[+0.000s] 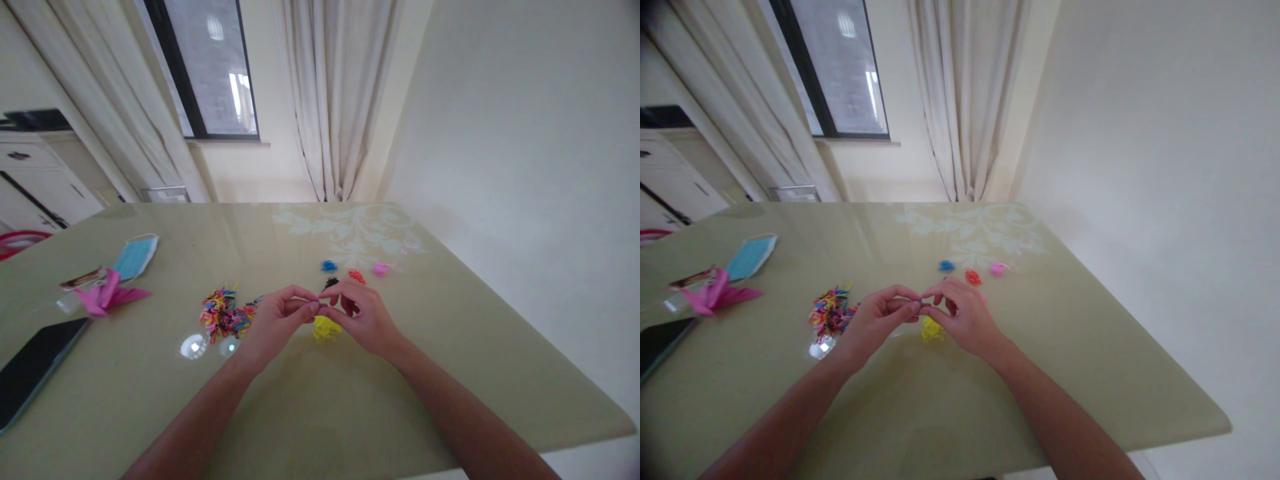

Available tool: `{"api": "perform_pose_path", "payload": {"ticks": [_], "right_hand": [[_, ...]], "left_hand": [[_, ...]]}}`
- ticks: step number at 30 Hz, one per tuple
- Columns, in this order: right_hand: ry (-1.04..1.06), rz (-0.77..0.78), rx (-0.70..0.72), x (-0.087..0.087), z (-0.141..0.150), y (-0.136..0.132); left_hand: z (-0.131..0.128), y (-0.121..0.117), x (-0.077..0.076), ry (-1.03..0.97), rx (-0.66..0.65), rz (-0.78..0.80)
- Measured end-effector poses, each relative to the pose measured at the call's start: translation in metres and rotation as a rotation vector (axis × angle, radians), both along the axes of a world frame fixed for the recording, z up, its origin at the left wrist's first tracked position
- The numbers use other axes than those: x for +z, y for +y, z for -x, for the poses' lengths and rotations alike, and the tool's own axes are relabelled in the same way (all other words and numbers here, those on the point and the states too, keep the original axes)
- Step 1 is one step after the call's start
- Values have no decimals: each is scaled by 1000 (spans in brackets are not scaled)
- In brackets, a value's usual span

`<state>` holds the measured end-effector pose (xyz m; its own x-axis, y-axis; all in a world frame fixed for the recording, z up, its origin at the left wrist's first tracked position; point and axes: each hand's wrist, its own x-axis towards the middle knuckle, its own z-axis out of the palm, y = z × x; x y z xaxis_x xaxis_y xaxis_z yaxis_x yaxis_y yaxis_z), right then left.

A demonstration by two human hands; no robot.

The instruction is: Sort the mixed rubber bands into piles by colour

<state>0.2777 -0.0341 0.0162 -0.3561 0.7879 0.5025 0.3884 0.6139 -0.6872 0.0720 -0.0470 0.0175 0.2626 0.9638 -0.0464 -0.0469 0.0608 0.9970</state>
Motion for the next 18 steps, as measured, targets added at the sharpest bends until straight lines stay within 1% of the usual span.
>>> {"api": "perform_pose_path", "payload": {"ticks": [4, 8, 14, 16, 18], "right_hand": [[-10, -21, 50, 1, -2, -1], [4, 5, 82, 0, -3, -1], [34, -10, 63, 0, -5, 3], [90, -28, 42, 3, -9, 5], [190, -42, -3, 8, -14, 6]], "left_hand": [[0, 1, 0, -11, -3, 21], [1, 4, -1, -2, -15, 27], [3, 5, -2, 10, -23, 26], [4, 6, -2, 23, -17, -4], [5, 9, -4, 48, 12, -47]]}}
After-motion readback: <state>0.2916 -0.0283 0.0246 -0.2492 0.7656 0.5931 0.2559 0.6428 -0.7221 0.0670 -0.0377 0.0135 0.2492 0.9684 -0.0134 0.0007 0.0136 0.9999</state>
